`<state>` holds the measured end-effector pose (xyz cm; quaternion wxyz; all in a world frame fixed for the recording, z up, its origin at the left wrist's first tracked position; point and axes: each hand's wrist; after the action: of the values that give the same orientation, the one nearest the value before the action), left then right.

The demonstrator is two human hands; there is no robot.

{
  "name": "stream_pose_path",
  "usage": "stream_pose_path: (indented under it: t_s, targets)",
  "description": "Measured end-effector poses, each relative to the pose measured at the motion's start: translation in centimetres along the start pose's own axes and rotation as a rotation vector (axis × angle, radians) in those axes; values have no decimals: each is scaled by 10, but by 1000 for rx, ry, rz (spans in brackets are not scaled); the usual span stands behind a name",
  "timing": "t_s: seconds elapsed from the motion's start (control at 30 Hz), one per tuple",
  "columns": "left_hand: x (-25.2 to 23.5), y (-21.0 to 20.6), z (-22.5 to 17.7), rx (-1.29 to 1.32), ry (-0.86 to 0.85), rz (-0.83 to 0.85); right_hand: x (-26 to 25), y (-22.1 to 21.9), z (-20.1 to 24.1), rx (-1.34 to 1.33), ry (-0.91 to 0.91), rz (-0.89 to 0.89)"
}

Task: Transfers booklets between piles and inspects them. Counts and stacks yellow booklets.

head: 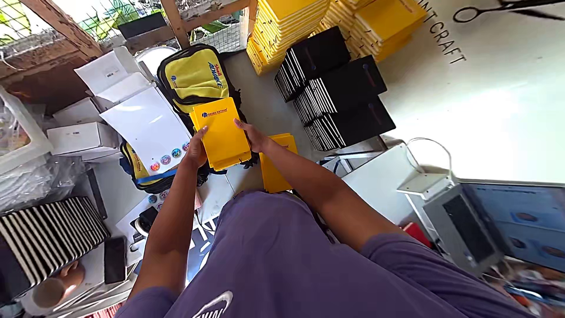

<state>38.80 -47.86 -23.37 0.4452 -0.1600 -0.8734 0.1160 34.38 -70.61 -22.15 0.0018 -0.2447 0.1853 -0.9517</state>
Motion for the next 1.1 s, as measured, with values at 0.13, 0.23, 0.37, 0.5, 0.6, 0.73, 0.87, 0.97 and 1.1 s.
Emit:
stream_pose_path:
  t_s: [0.13,0.23,0.37,0.5,0.6,0.73,0.87,0.97,1.1]
  targets:
    - [9,3,7,42,-3,6,12,-9,-5,13,33,-16]
    - [15,12,8,7,-53,23,21,-20,-12,59,2,-47]
    - [34,6,9,9,-250,-6,46,-33,0,159,133,-122]
    - [63,-20,21,89,-373,133,88,-20,31,167,129,-119]
    - [75,-47,26,64,-323,341,135,11,49,250,207,36]
    - [78,-77,31,-263,-372,568,191,44,61,438,388,87]
    - [78,-108,27,-849,-589,659,223,81,41,743,665,33]
    - [60,-116,41,-920,-616,744,233,111,22,919,743,30]
    - [50,-118,63,-768,-504,773,228,140,-1,946,795,108]
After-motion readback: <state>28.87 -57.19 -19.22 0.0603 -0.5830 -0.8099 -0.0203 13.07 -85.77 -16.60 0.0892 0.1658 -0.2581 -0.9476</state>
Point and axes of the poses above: each hand's wrist, its own x-axis away from the middle knuckle, its own y-axis out of the back of the hand, z = x × y, and after that the axes turned 12 degrees about y, right-handed
